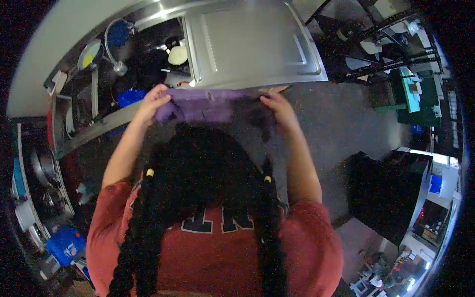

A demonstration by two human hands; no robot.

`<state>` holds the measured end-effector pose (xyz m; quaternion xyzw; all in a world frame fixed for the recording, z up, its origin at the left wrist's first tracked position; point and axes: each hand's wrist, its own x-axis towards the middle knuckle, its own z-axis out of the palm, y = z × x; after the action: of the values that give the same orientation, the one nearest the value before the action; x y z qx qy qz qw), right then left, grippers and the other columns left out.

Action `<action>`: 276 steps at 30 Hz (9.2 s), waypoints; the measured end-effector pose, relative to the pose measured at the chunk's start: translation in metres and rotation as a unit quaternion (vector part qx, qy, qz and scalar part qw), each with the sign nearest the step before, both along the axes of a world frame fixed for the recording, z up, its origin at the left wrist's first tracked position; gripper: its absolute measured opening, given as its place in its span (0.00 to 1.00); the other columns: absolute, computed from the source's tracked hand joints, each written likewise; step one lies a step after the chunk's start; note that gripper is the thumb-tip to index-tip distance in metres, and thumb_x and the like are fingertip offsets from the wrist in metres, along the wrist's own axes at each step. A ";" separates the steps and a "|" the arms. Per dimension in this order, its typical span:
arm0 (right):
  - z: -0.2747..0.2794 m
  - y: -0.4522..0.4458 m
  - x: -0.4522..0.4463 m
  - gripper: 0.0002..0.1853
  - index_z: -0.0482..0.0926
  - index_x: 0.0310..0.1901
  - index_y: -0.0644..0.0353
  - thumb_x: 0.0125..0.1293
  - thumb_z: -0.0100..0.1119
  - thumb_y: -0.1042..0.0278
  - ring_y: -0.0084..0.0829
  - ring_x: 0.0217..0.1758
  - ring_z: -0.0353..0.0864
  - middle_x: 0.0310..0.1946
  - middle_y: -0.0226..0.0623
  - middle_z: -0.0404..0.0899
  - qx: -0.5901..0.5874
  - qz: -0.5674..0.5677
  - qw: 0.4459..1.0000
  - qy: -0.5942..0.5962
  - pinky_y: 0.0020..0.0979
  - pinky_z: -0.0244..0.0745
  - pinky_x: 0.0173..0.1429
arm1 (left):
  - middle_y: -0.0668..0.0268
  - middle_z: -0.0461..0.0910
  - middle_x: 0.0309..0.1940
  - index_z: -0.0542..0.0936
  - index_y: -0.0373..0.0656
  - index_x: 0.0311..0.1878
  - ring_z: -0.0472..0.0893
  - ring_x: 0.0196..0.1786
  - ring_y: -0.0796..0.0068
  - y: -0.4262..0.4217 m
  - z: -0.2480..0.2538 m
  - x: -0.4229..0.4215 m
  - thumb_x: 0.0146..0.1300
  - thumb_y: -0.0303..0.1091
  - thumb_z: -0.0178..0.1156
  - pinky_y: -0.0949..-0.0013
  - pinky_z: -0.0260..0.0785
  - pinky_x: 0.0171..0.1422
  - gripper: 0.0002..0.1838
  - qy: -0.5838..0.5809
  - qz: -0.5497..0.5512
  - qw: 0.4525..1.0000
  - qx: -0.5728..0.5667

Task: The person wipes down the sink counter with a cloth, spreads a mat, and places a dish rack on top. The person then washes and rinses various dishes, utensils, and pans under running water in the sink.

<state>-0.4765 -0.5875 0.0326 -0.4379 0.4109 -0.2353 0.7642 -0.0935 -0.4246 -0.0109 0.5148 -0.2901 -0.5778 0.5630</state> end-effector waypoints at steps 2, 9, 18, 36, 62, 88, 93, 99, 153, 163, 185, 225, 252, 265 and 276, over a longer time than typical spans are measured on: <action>-0.052 0.006 0.017 0.22 0.73 0.64 0.62 0.72 0.59 0.67 0.35 0.49 0.86 0.50 0.41 0.84 0.180 -0.061 0.980 -0.055 0.40 0.83 0.55 | 0.75 0.78 0.40 0.75 0.47 0.52 0.77 0.41 0.82 -0.021 -0.006 -0.030 0.68 0.34 0.65 0.75 0.72 0.46 0.13 -0.026 -0.010 0.998 0.062; -0.060 0.046 0.088 0.22 0.76 0.58 0.62 0.69 0.64 0.58 0.32 0.51 0.82 0.49 0.38 0.83 0.156 0.024 0.987 -0.031 0.37 0.75 0.60 | 0.68 0.76 0.53 0.74 0.41 0.64 0.78 0.55 0.72 -0.050 0.001 -0.117 0.69 0.26 0.57 0.65 0.77 0.55 0.21 -0.018 -0.331 0.943 0.030; -0.004 0.014 0.124 0.23 0.77 0.55 0.62 0.55 0.66 0.73 0.25 0.50 0.80 0.46 0.33 0.82 -0.043 0.292 0.955 0.033 0.32 0.76 0.54 | 0.57 0.73 0.62 0.80 0.49 0.61 0.73 0.66 0.62 -0.067 0.036 -0.019 0.54 0.22 0.66 0.59 0.66 0.70 0.28 -0.331 -0.315 0.878 -0.141; 0.047 -0.054 0.164 0.15 0.79 0.37 0.61 0.46 0.54 0.85 0.51 0.45 0.78 0.36 0.46 0.78 -0.587 0.040 0.725 0.359 0.44 0.74 0.49 | 0.58 0.78 0.40 0.80 0.40 0.43 0.80 0.44 0.52 -0.145 0.072 0.073 0.52 0.23 0.60 0.53 0.75 0.46 0.13 -0.553 -0.224 0.729 -0.336; -0.134 -0.140 0.331 0.43 0.54 0.80 0.38 0.67 0.53 0.32 0.52 0.84 0.41 0.82 0.39 0.46 -0.563 0.263 0.616 0.484 0.72 0.35 0.78 | 0.57 0.82 0.37 0.83 0.39 0.41 0.82 0.38 0.56 -0.047 -0.045 0.217 0.64 0.25 0.60 0.61 0.74 0.43 0.05 -0.431 -0.098 0.897 -0.023; -0.177 -0.424 0.506 0.31 0.61 0.77 0.46 0.75 0.45 0.48 0.37 0.85 0.45 0.81 0.29 0.51 -0.671 0.304 0.639 0.222 0.57 0.35 0.84 | 0.56 0.82 0.40 0.83 0.40 0.41 0.83 0.42 0.53 -0.236 -0.061 0.046 0.60 0.22 0.62 0.60 0.76 0.45 0.07 -0.501 0.030 0.860 0.089; -0.187 -0.472 0.457 0.29 0.66 0.74 0.45 0.74 0.48 0.49 0.34 0.84 0.49 0.80 0.28 0.55 -0.684 0.288 0.639 0.201 0.53 0.42 0.83 | 0.57 0.82 0.39 0.83 0.40 0.41 0.83 0.38 0.57 -0.266 -0.027 0.030 0.61 0.21 0.61 0.63 0.76 0.41 0.07 -0.481 0.046 0.859 0.167; -0.183 -0.549 0.340 0.30 0.64 0.75 0.43 0.74 0.49 0.50 0.38 0.83 0.50 0.81 0.29 0.54 -0.658 0.249 0.650 0.288 0.56 0.44 0.83 | 0.57 0.82 0.38 0.82 0.38 0.41 0.82 0.38 0.57 -0.323 -0.019 0.034 0.60 0.19 0.60 0.63 0.75 0.40 0.08 -0.546 0.003 0.830 0.112; -0.200 -0.247 0.714 0.20 0.80 0.57 0.64 0.66 0.51 0.71 0.42 0.75 0.66 0.69 0.43 0.71 -0.705 0.217 0.655 0.163 0.45 0.59 0.78 | 0.55 0.82 0.38 0.81 0.36 0.38 0.83 0.41 0.57 0.059 -0.026 0.128 0.57 0.13 0.55 0.65 0.74 0.48 0.10 -0.425 0.210 0.841 0.262; -0.166 -0.371 0.607 0.17 0.87 0.50 0.52 0.60 0.56 0.72 0.41 0.64 0.77 0.58 0.39 0.81 -0.680 0.258 0.669 0.153 0.39 0.72 0.70 | 0.55 0.80 0.36 0.80 0.34 0.39 0.82 0.40 0.56 0.025 -0.034 0.123 0.55 0.13 0.54 0.66 0.73 0.48 0.10 -0.448 0.166 0.851 0.218; -0.182 -0.722 0.089 0.22 0.76 0.65 0.60 0.74 0.46 0.64 0.51 0.68 0.73 0.67 0.53 0.73 -0.358 -0.070 0.788 0.495 0.45 0.64 0.73 | 0.55 0.81 0.36 0.79 0.36 0.38 0.82 0.41 0.54 -0.121 -0.037 0.009 0.59 0.15 0.55 0.61 0.73 0.47 0.08 -0.483 0.005 0.843 0.237; -0.144 -0.007 0.222 0.34 0.78 0.64 0.49 0.51 0.65 0.75 0.49 0.69 0.71 0.67 0.44 0.73 -0.466 0.130 0.841 0.242 0.44 0.67 0.73 | 0.54 0.75 0.51 0.80 0.41 0.50 0.80 0.51 0.51 -0.123 -0.042 0.080 0.55 0.24 0.65 0.56 0.75 0.54 0.17 -0.499 -0.194 0.835 -0.124; 0.344 0.310 -0.175 0.19 0.87 0.52 0.42 0.74 0.56 0.42 0.16 0.07 0.58 0.16 0.26 0.70 -0.721 -0.158 0.673 0.049 0.24 0.57 0.12 | 0.59 0.74 0.56 0.80 0.47 0.53 0.78 0.59 0.55 -0.209 -0.080 -0.092 0.70 0.34 0.53 0.46 0.77 0.56 0.12 -0.858 -0.167 0.459 0.161; 0.342 0.284 -0.212 0.27 0.87 0.52 0.49 0.75 0.48 0.35 0.16 0.05 0.58 0.13 0.32 0.71 -0.722 0.035 0.682 -0.115 0.25 0.51 0.08 | 0.53 0.83 0.38 0.86 0.39 0.40 0.85 0.48 0.50 -0.207 -0.123 -0.049 0.57 0.36 0.65 0.47 0.77 0.51 0.11 -0.811 -0.241 0.531 0.045; 0.324 0.258 -0.229 0.28 0.89 0.44 0.54 0.75 0.50 0.37 0.15 0.05 0.62 0.12 0.29 0.69 -0.657 -0.090 0.720 -0.207 0.21 0.45 0.09 | 0.76 0.73 0.24 0.73 0.44 0.32 0.69 0.27 0.83 -0.145 -0.041 -0.037 0.52 0.15 0.62 0.76 0.62 0.35 0.12 -0.247 -0.306 0.914 0.098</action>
<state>-0.7059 -0.3294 0.3563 -0.7314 0.0227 -0.5986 0.3259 -0.1310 -0.5700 -0.0515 0.5799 -0.5054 -0.6014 0.2161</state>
